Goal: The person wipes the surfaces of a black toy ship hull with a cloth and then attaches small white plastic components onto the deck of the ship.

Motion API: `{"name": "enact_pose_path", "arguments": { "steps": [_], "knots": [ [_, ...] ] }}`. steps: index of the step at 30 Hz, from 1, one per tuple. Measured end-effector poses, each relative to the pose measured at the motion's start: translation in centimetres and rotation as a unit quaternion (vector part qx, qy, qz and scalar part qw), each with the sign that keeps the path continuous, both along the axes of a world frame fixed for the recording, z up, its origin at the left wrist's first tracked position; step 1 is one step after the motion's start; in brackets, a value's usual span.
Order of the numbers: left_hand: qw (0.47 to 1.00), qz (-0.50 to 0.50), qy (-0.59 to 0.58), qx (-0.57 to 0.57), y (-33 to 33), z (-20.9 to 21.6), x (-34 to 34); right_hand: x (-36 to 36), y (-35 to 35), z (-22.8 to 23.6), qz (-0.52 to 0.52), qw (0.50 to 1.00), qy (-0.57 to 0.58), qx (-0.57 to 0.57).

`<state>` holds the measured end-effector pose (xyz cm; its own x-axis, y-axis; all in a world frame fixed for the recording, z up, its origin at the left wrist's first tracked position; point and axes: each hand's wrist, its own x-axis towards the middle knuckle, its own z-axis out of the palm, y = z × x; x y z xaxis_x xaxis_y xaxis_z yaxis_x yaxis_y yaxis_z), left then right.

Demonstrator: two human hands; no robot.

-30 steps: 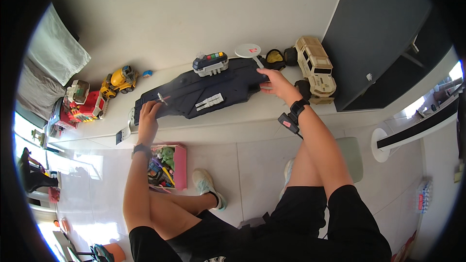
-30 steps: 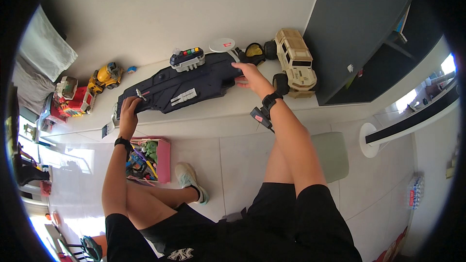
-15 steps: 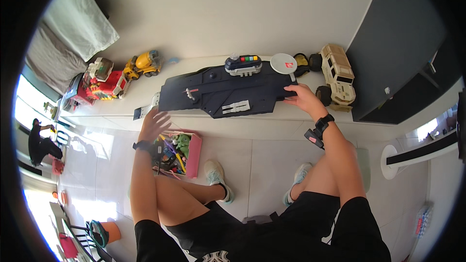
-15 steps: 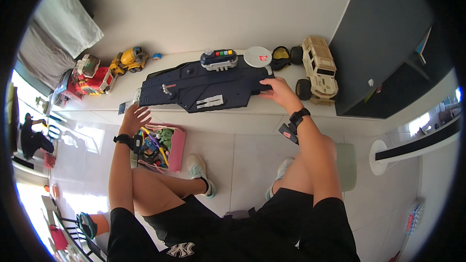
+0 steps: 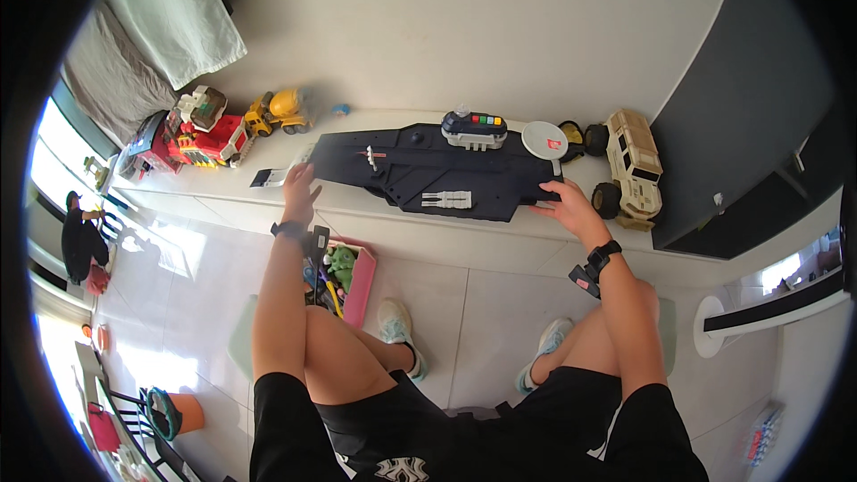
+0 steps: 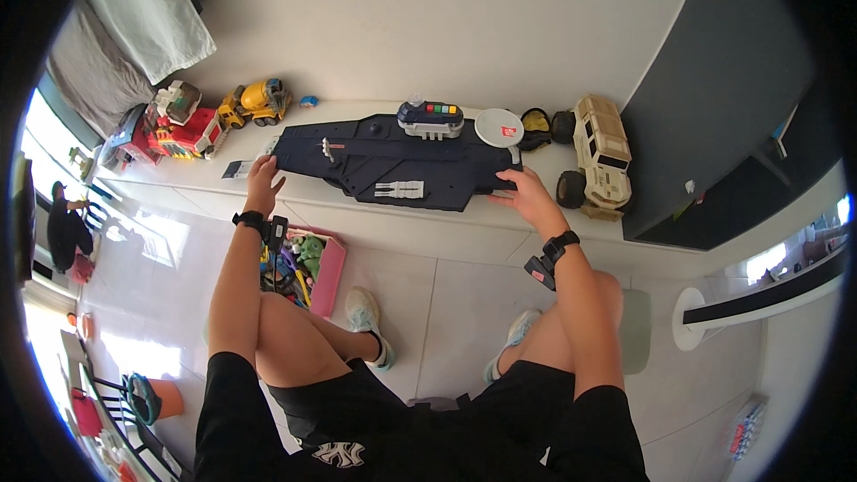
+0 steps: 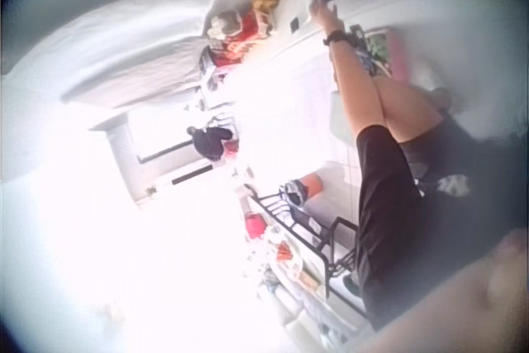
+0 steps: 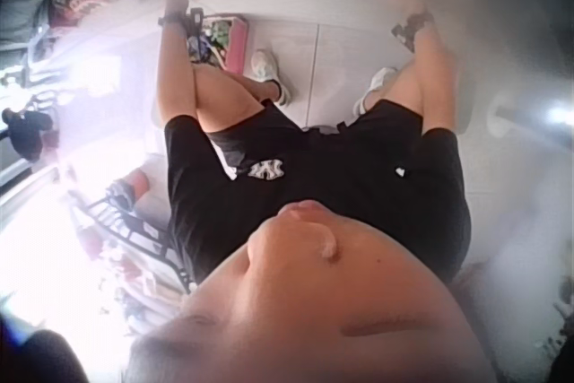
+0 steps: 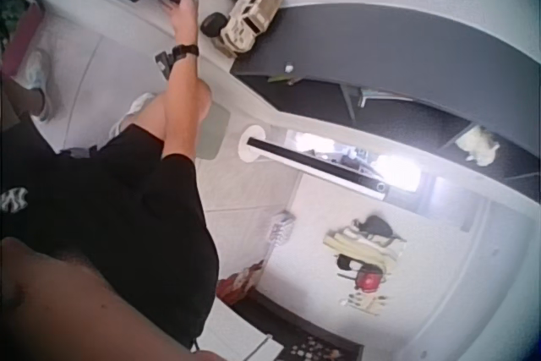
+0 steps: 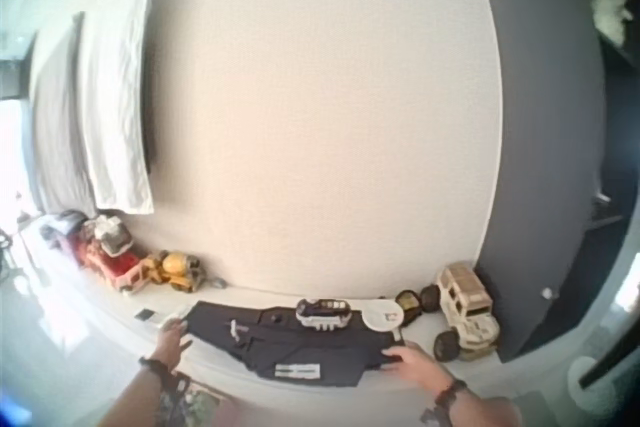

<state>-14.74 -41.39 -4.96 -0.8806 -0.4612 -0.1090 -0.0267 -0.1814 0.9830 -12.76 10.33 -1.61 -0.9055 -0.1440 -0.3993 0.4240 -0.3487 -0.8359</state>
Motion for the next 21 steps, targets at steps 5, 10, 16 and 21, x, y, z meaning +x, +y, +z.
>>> {"name": "enact_pose_path", "arguments": {
  "steps": [5, 10, 16, 21],
  "knots": [
    [0.998, -0.002, -0.013, 0.067, -0.4, -1.0, -1.2, 0.2, 0.4, -0.2, -0.01, 1.0, 0.012, 0.027],
    [0.999, 0.006, -0.037, 0.039, -1.0, -0.8, -1.4, 0.1, 0.6, -0.4, 0.004, 0.999, -0.006, 0.051],
    [0.998, 0.024, -0.063, 0.017, -0.2, -0.3, -1.7, 0.3, 1.1, -0.2, 0.014, 0.999, 0.017, 0.032],
    [0.994, 0.019, -0.045, 0.1, 0.4, -1.1, -2.2, 0.4, 1.1, -1.7, 0.002, 1.0, 0.025, 0.007]
  ]
}}
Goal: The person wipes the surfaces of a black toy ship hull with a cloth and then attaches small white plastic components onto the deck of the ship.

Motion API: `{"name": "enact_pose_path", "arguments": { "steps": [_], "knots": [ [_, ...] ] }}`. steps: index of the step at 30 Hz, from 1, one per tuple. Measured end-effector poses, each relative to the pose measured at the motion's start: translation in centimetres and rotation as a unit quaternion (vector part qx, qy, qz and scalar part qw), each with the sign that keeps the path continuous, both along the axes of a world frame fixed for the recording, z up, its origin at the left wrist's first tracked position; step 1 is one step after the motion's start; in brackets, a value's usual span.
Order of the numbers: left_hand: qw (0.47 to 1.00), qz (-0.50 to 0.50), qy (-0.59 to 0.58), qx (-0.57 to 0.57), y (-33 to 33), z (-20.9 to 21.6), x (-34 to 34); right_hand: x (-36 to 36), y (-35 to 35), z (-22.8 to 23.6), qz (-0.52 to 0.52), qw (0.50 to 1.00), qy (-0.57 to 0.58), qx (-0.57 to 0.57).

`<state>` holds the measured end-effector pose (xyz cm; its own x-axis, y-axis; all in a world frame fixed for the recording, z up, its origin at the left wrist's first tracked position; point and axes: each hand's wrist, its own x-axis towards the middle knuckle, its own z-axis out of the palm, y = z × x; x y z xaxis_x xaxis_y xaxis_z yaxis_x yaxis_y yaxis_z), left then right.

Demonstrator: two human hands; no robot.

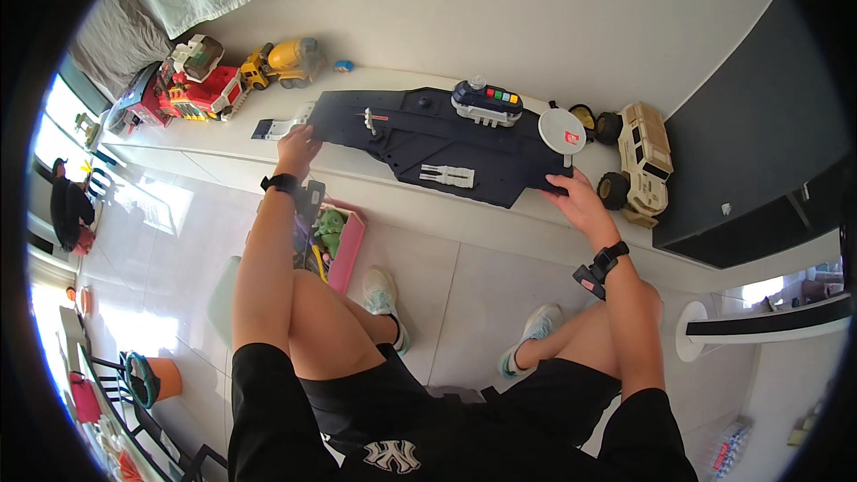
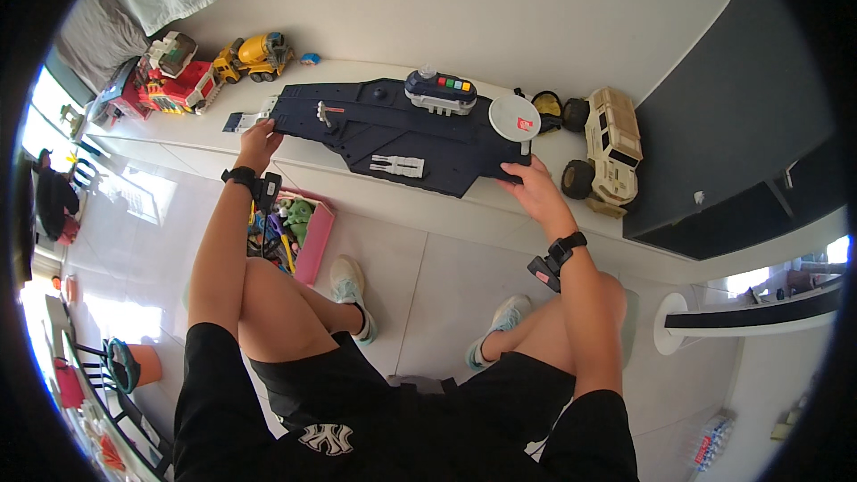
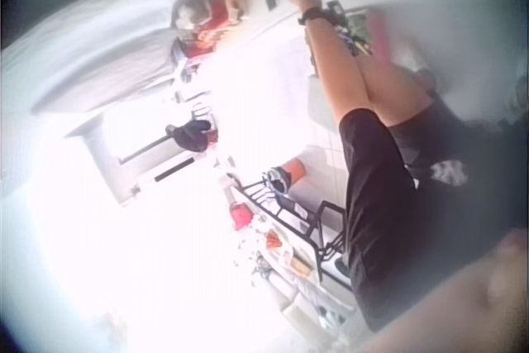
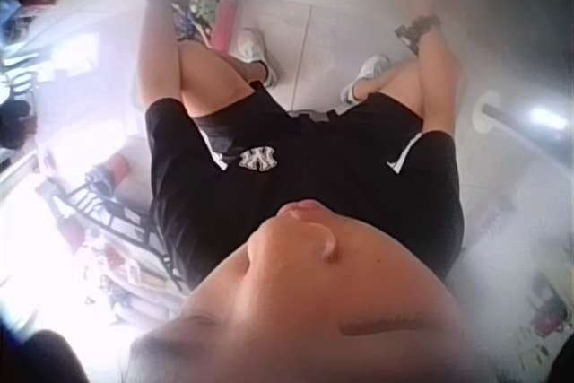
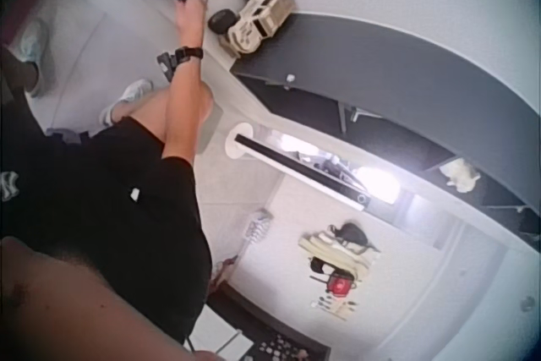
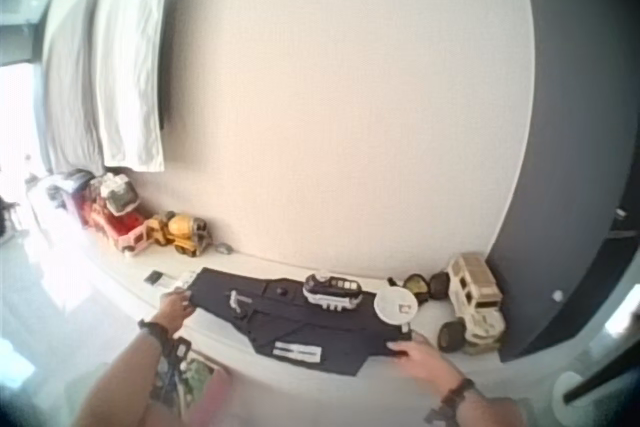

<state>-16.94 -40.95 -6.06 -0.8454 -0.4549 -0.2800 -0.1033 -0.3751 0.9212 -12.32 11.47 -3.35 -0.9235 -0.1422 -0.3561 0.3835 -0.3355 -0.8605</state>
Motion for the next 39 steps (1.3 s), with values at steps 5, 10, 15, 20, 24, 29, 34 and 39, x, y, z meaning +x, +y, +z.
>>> {"name": "enact_pose_path", "arguments": {
  "steps": [5, 10, 15, 20, 24, 29, 34, 39],
  "knots": [
    [0.976, -0.075, 0.076, -0.188, -5.4, -4.9, -1.0, 0.1, -1.0, 0.4, 0.015, 1.0, 0.007, 0.007],
    [0.944, -0.166, 0.118, -0.258, -7.1, -4.9, -0.2, 0.0, -1.4, 0.3, 0.019, 0.999, -0.004, 0.027],
    [0.983, -0.164, 0.058, 0.066, 2.4, 1.0, 2.0, -0.1, 0.3, -0.7, 0.01, 1.0, 0.002, 0.024],
    [0.962, -0.138, -0.013, 0.236, 4.1, 1.6, 3.0, 0.0, -1.4, -0.3, 0.022, 0.997, -0.004, 0.067],
    [0.973, -0.111, -0.007, 0.201, 4.3, 0.5, 2.8, 0.1, -2.6, 0.0, 0.029, 0.995, 0.014, 0.09],
    [0.99, -0.076, -0.07, 0.098, 5.0, 1.3, 3.0, -0.7, -3.1, -0.6, 0.019, 0.975, 0.014, 0.22],
    [0.987, -0.073, -0.091, 0.113, 4.2, 1.6, 3.4, -1.0, -3.8, -0.3, 0.035, 0.972, 0.007, 0.232],
    [0.987, -0.118, -0.052, 0.092, 6.3, 2.3, 4.3, -0.5, -5.0, 0.3, 0.037, 0.967, -0.005, 0.25]
  ]
}}
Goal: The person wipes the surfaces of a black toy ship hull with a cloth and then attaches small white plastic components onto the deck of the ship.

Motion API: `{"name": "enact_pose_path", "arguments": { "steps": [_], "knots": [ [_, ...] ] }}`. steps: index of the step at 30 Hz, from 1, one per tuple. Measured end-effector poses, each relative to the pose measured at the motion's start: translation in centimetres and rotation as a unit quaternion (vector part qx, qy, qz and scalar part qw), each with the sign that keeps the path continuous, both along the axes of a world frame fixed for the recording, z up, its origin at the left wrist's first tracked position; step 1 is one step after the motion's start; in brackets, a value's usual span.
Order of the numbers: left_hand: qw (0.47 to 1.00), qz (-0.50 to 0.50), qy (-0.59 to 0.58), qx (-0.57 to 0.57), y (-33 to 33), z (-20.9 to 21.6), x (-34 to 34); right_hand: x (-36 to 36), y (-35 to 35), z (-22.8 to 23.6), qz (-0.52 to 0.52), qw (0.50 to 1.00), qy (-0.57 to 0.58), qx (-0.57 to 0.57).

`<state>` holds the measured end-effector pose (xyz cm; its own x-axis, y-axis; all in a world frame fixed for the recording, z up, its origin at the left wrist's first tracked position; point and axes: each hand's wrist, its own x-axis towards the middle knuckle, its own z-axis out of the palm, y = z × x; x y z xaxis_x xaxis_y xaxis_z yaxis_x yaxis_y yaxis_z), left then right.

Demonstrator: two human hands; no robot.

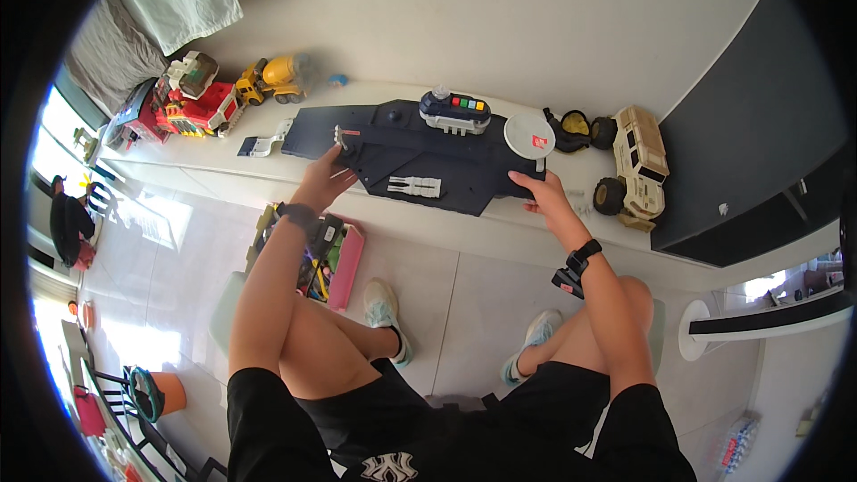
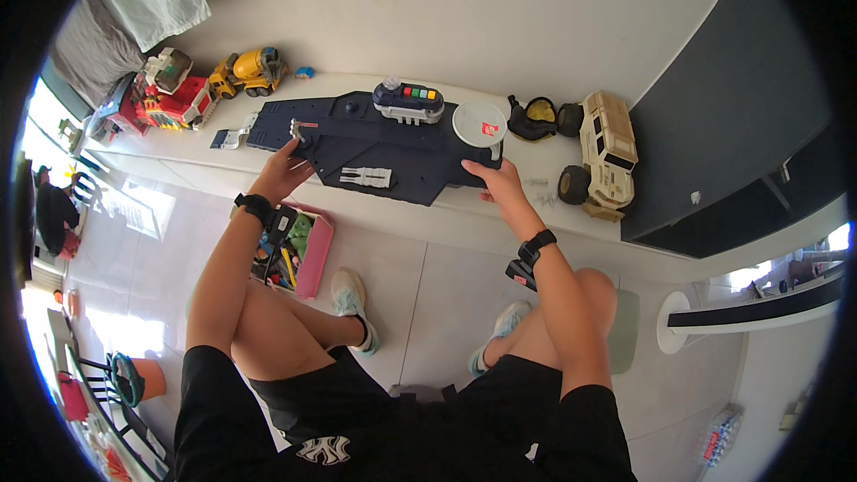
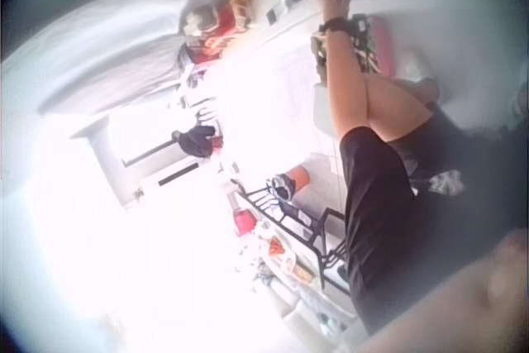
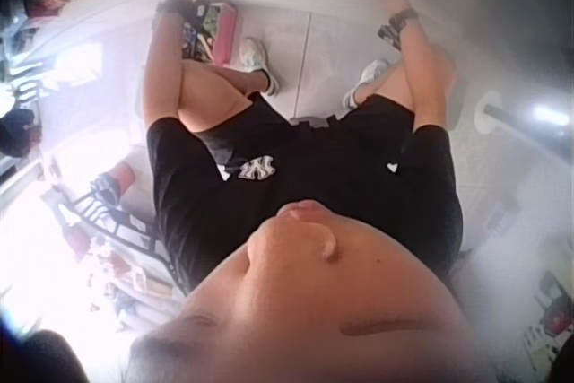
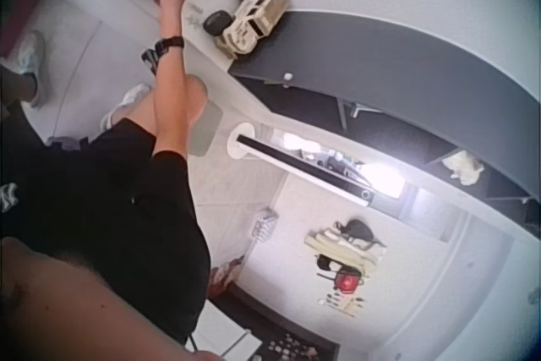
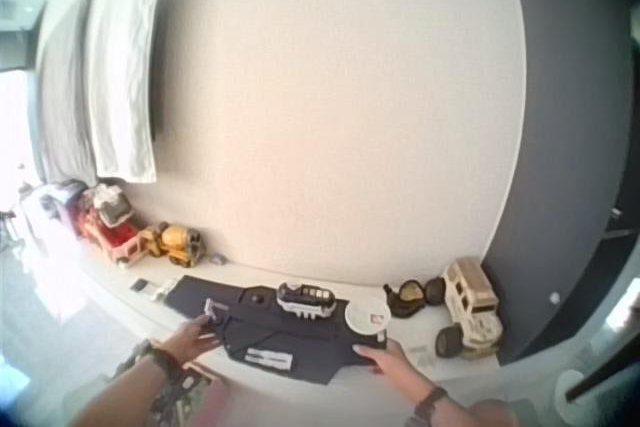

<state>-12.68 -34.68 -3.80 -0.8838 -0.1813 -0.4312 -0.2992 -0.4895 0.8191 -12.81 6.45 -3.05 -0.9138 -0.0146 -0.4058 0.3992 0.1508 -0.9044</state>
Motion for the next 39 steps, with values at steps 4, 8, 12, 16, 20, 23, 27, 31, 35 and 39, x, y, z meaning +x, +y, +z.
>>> {"name": "enact_pose_path", "arguments": {
  "steps": [4, 8, 12, 16, 20, 23, 27, 31, 35, 39],
  "knots": [
    [0.999, 0.009, -0.003, -0.047, -0.4, -1.2, -1.7, -0.4, -0.2, -0.6, -0.056, 0.995, 0.004, -0.084],
    [0.997, 0.027, -0.026, -0.07, 0.1, -0.7, -2.3, -1.0, 0.5, -1.6, -0.077, 0.984, -0.008, -0.157],
    [0.999, 0.017, -0.009, -0.05, 0.5, -0.4, -2.4, -1.2, 1.1, -2.0, -0.077, 0.98, 0.031, -0.182],
    [0.985, -0.048, 0.071, -0.151, -1.7, -3.2, -3.2, -1.7, 1.1, -1.8, -0.066, 0.977, 0.003, -0.204],
    [0.993, 0.078, -0.036, 0.08, -1.7, -3.9, -4.3, -1.1, -0.1, -1.1, -0.06, 0.98, -0.012, -0.191],
    [0.989, 0.143, -0.034, -0.016, -0.3, -1.6, -3.4, -0.4, 0.1, -0.4, -0.034, 0.954, -0.052, -0.295],
    [0.999, -0.015, 0.038, -0.019, 1.1, 2.2, -0.7, -0.4, 0.6, 0.1, 0.039, 0.928, -0.053, -0.367],
    [0.999, -0.027, 0.033, -0.033, 2.5, 3.6, 0.1, -0.5, -0.5, -0.2, 0.023, 0.895, -0.102, -0.434],
    [0.996, -0.061, 0.058, -0.009, 5.2, 3.8, -0.5, -0.9, -0.1, -1.2, -0.021, 0.882, -0.11, -0.458],
    [0.995, -0.086, 0.049, -0.01, 9.0, 5.6, -0.1, -0.7, -0.6, 0.0, -0.013, 0.863, -0.133, -0.487]
  ]
}}
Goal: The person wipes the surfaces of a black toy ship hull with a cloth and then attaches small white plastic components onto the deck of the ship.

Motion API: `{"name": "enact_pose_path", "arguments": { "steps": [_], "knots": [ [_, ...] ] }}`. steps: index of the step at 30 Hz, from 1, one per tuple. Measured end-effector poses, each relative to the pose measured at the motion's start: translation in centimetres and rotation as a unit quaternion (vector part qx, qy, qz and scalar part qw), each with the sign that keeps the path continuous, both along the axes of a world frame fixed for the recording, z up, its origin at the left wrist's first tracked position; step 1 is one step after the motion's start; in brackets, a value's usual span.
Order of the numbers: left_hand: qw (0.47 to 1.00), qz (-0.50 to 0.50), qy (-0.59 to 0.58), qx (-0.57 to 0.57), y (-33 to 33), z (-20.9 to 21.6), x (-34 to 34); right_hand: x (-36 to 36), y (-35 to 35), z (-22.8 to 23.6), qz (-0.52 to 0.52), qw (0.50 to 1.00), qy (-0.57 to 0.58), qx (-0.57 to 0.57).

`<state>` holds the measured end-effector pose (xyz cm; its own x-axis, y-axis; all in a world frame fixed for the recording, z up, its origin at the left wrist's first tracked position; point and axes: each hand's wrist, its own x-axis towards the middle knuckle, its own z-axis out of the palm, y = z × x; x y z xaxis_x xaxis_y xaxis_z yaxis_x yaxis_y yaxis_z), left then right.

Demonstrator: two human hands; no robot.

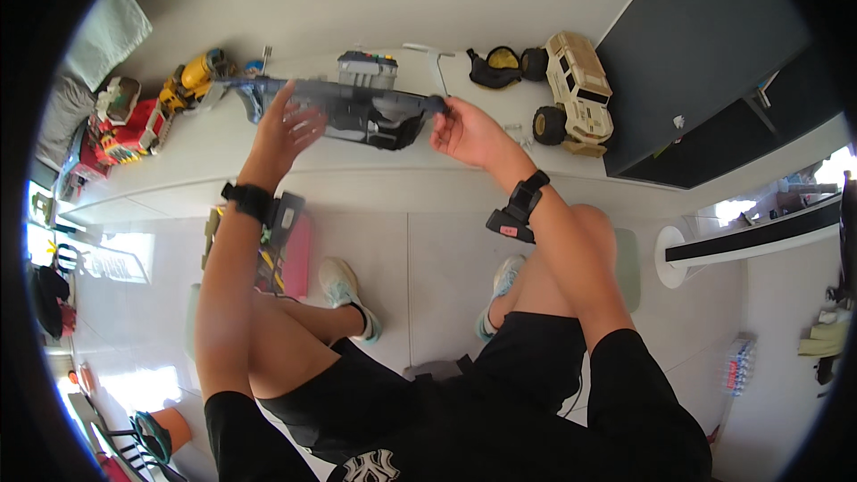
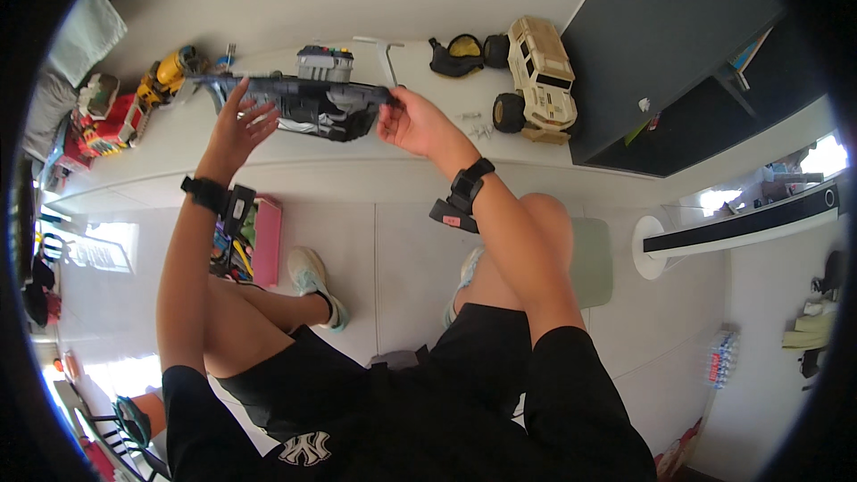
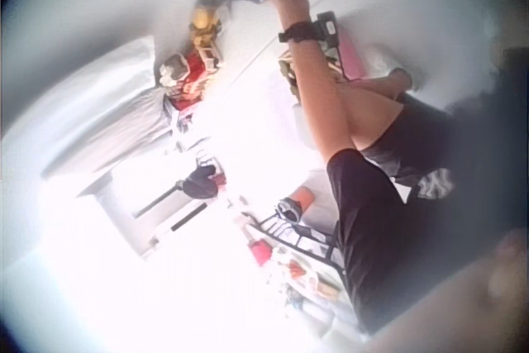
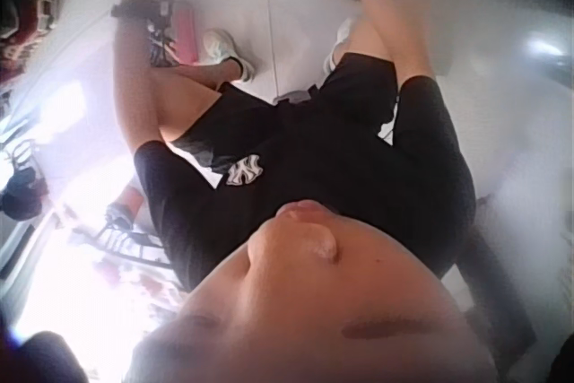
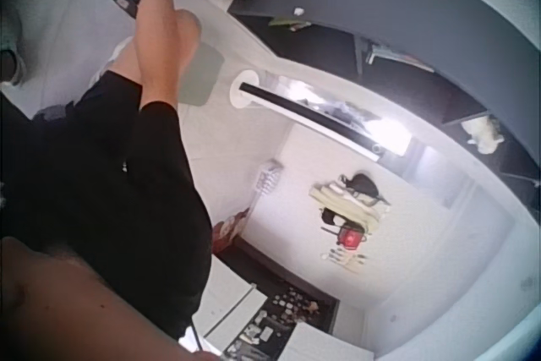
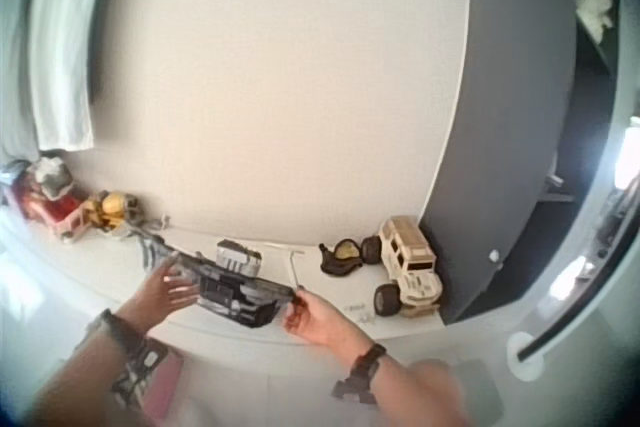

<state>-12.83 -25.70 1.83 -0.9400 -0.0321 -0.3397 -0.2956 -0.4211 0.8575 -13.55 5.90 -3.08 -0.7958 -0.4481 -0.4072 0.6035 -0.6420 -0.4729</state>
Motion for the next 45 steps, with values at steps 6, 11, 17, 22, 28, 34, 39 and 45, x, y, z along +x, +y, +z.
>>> {"name": "enact_pose_path", "arguments": {
  "steps": [6, 11, 17, 22, 28, 34, 39, 45],
  "knots": [
    [0.998, -0.017, 0.06, 0.031, 3.3, 0.1, -2.1, -0.4, -0.7, 0.9, -0.021, 0.996, -0.065, -0.05],
    [0.996, -0.002, 0.082, -0.04, 5.9, 0.8, -2.1, -0.6, -0.8, 1.6, 0.003, 0.997, -0.069, -0.046],
    [0.998, 0.031, 0.046, 0.011, 6.7, 1.2, -4.5, 0.0, -0.6, 1.9, 0.013, 0.917, 0.125, 0.379],
    [0.989, -0.07, 0.044, 0.124, 1.2, -3.7, -10.0, -0.7, -0.9, 2.2, -0.015, 0.659, 0.3, 0.69],
    [0.994, -0.001, 0.101, 0.034, 7.1, -0.1, -5.4, -1.1, 0.9, 0.3, -0.11, 0.57, 0.549, 0.602],
    [0.99, 0.013, 0.125, 0.059, 6.5, -0.1, -6.2, -2.2, 0.6, -0.3, -0.11, 0.599, 0.525, 0.595],
    [0.99, 0.044, 0.124, 0.048, 7.3, 0.8, -5.5, -3.6, 1.8, -2.0, -0.109, 0.571, 0.548, 0.602],
    [0.991, 0.051, 0.12, 0.038, 6.3, 1.6, -5.3, -3.3, 0.6, -2.0, -0.119, 0.607, 0.516, 0.593]
  ]
}}
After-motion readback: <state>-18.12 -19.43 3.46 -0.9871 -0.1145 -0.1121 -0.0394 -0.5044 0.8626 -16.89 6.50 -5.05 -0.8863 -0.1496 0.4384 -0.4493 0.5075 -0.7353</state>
